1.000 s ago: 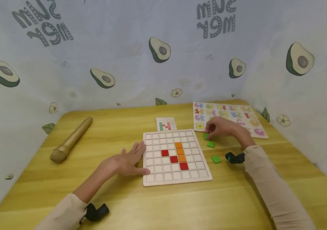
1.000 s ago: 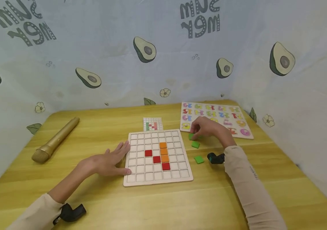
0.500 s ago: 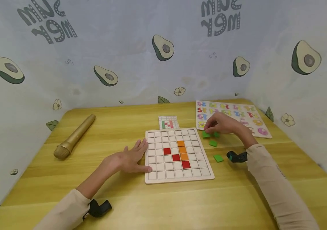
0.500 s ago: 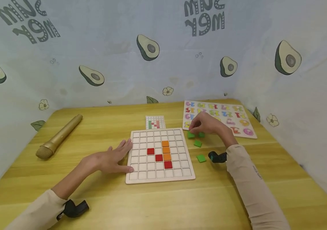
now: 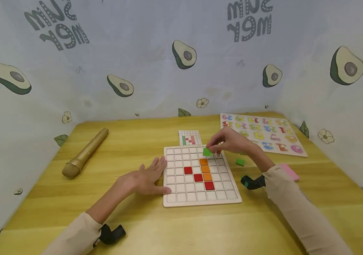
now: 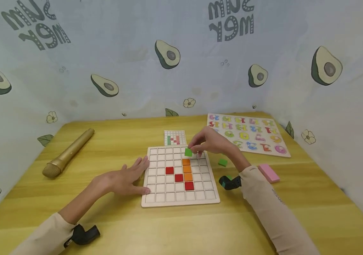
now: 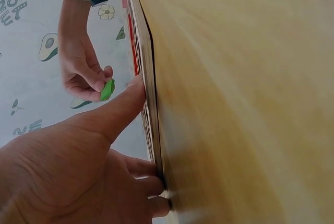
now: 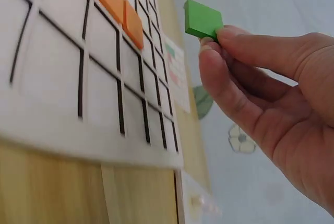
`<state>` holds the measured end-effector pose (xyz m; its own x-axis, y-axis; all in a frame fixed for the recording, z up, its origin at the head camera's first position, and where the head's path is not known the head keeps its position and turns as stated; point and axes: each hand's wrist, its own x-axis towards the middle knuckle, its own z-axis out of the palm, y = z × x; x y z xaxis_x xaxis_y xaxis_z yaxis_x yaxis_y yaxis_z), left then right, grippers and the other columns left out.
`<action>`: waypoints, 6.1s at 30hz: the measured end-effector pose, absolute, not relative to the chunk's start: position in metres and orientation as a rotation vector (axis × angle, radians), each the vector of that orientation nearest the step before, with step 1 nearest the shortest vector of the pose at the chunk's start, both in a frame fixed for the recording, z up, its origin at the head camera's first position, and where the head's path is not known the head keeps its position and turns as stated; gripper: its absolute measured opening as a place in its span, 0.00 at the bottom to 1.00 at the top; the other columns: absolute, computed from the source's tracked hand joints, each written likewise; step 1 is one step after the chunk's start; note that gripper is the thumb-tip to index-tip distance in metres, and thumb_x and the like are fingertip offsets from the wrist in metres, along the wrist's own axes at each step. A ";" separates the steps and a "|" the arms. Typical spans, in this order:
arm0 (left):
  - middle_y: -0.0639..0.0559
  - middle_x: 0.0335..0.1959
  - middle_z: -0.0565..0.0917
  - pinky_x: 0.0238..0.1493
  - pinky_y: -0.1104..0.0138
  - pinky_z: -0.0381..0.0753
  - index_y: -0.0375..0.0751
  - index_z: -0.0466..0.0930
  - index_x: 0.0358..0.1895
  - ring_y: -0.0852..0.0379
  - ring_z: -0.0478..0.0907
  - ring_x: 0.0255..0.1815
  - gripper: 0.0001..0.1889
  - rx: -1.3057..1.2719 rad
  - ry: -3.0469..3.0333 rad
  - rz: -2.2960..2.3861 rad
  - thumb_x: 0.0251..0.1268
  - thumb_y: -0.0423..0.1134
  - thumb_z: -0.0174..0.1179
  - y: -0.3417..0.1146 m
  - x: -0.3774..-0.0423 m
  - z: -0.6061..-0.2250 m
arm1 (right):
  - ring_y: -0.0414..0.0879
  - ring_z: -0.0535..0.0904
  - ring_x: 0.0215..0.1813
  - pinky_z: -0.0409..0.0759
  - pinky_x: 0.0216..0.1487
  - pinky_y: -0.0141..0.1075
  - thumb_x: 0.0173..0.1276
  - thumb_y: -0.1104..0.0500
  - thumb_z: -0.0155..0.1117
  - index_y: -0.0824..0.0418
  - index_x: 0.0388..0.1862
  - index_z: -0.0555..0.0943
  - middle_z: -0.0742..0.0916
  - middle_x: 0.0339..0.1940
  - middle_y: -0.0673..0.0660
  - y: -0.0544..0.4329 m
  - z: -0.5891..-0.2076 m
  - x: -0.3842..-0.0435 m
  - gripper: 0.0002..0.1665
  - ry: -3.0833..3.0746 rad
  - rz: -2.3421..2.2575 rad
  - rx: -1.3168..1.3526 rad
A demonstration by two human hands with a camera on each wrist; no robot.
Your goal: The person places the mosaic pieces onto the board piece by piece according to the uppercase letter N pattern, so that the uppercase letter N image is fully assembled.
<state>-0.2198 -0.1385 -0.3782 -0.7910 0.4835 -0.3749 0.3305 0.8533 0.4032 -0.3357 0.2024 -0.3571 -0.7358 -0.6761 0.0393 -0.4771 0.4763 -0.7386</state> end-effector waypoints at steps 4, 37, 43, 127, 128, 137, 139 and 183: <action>0.41 0.91 0.33 0.84 0.33 0.36 0.34 0.36 0.89 0.42 0.30 0.91 0.56 0.605 2.549 0.437 0.79 0.61 0.62 -0.136 -0.221 -0.375 | 0.52 0.87 0.33 0.90 0.44 0.41 0.76 0.69 0.70 0.71 0.46 0.92 0.93 0.41 0.62 0.187 -0.355 -0.333 0.07 2.424 -1.145 -1.000; 0.54 0.90 0.28 0.85 0.35 0.33 0.48 0.31 0.90 0.53 0.24 0.90 0.66 0.615 2.559 0.401 0.65 0.80 0.58 -0.150 -0.253 -0.420 | 0.42 0.80 0.29 0.81 0.36 0.30 0.73 0.68 0.74 0.64 0.39 0.93 0.91 0.30 0.52 0.110 -0.381 -0.324 0.03 2.500 -1.045 -1.064; 0.55 0.90 0.27 0.85 0.35 0.32 0.48 0.30 0.90 0.54 0.23 0.90 0.66 0.606 2.555 0.401 0.64 0.81 0.57 -0.150 -0.252 -0.419 | 0.39 0.84 0.35 0.86 0.57 0.41 0.72 0.68 0.75 0.63 0.37 0.93 0.92 0.33 0.51 0.108 -0.383 -0.323 0.04 2.529 -0.979 -1.152; 0.41 0.91 0.34 0.82 0.29 0.35 0.36 0.36 0.89 0.40 0.30 0.91 0.63 0.657 2.550 0.499 0.71 0.72 0.62 -0.145 -0.230 -0.395 | 0.45 0.73 0.33 0.69 0.37 0.34 0.65 0.59 0.84 0.62 0.45 0.93 0.79 0.27 0.51 0.318 -0.381 -0.347 0.12 2.780 -0.833 -0.672; 0.41 0.91 0.34 0.82 0.29 0.36 0.36 0.36 0.89 0.40 0.31 0.91 0.63 0.652 2.557 0.492 0.71 0.72 0.62 -0.145 -0.229 -0.394 | 0.45 0.73 0.34 0.69 0.37 0.34 0.65 0.60 0.84 0.63 0.45 0.93 0.79 0.27 0.51 0.318 -0.380 -0.347 0.12 2.781 -0.830 -0.672; 0.39 0.91 0.34 0.83 0.31 0.36 0.32 0.37 0.89 0.39 0.32 0.91 0.57 0.625 2.552 0.465 0.77 0.61 0.64 -0.135 -0.218 -0.372 | 0.45 0.73 0.32 0.71 0.34 0.34 0.61 0.60 0.86 0.62 0.38 0.95 0.84 0.28 0.51 0.323 -0.374 -0.348 0.09 2.834 -0.781 -0.703; 0.39 0.91 0.34 0.83 0.32 0.36 0.33 0.37 0.89 0.40 0.31 0.91 0.57 0.619 2.556 0.459 0.78 0.61 0.63 -0.135 -0.219 -0.373 | 0.44 0.74 0.32 0.72 0.34 0.34 0.61 0.60 0.86 0.62 0.38 0.95 0.85 0.29 0.51 0.323 -0.373 -0.348 0.09 2.846 -0.778 -0.706; 0.42 0.91 0.33 0.82 0.30 0.34 0.37 0.36 0.90 0.42 0.29 0.91 0.63 0.655 2.562 0.479 0.71 0.73 0.61 -0.143 -0.233 -0.401 | 0.47 0.80 0.36 0.80 0.38 0.31 0.72 0.63 0.77 0.65 0.39 0.91 0.91 0.35 0.54 0.285 -0.366 -0.339 0.05 2.785 -0.907 -0.771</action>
